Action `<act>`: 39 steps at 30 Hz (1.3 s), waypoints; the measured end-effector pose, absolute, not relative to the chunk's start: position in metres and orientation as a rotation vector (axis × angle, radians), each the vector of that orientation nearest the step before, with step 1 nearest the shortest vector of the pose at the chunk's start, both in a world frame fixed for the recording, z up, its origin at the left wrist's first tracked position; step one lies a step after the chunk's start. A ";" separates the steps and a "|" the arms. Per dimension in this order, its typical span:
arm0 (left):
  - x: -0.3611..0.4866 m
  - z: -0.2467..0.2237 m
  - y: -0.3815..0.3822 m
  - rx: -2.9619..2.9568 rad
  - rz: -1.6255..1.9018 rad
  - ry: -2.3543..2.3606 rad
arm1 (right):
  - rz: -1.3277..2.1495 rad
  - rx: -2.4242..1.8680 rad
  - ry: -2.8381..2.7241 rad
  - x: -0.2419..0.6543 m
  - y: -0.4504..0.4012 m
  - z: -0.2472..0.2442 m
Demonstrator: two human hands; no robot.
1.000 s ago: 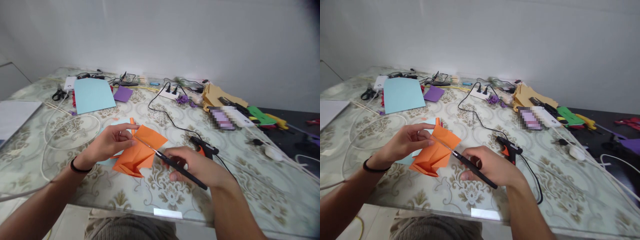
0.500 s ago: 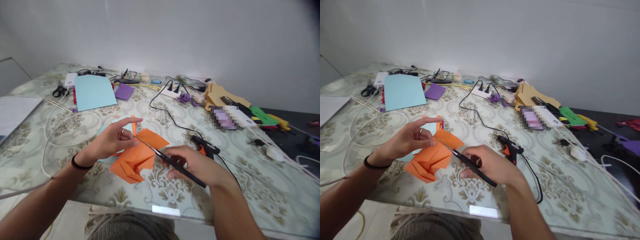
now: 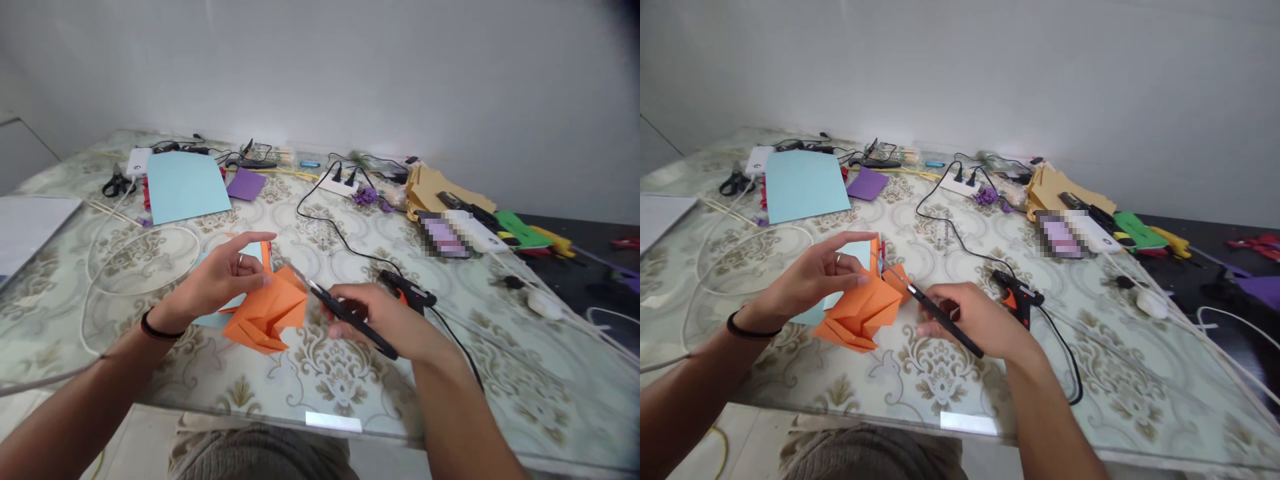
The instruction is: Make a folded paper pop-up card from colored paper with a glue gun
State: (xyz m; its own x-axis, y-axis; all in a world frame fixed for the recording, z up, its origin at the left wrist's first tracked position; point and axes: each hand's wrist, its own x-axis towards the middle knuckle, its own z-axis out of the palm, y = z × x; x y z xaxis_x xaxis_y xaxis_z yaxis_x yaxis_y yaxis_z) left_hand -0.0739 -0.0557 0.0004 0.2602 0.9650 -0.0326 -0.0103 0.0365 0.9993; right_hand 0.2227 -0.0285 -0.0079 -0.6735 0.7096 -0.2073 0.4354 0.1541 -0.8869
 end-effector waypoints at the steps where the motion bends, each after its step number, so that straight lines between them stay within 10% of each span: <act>1: -0.074 -0.001 -0.056 1.281 1.029 1.009 | 1.544 -1.118 -2.087 0.221 -0.029 -0.010; 11: -0.060 -0.010 -0.060 1.100 1.382 0.949 | 1.788 -0.927 -1.423 0.178 -0.042 -0.018; 33: -0.047 -0.018 -0.071 1.386 0.722 1.058 | 1.774 -0.991 -1.465 0.174 -0.046 -0.022; 39: -0.054 -0.010 -0.068 1.369 1.013 1.334 | 1.523 -1.038 -1.432 0.183 -0.042 -0.018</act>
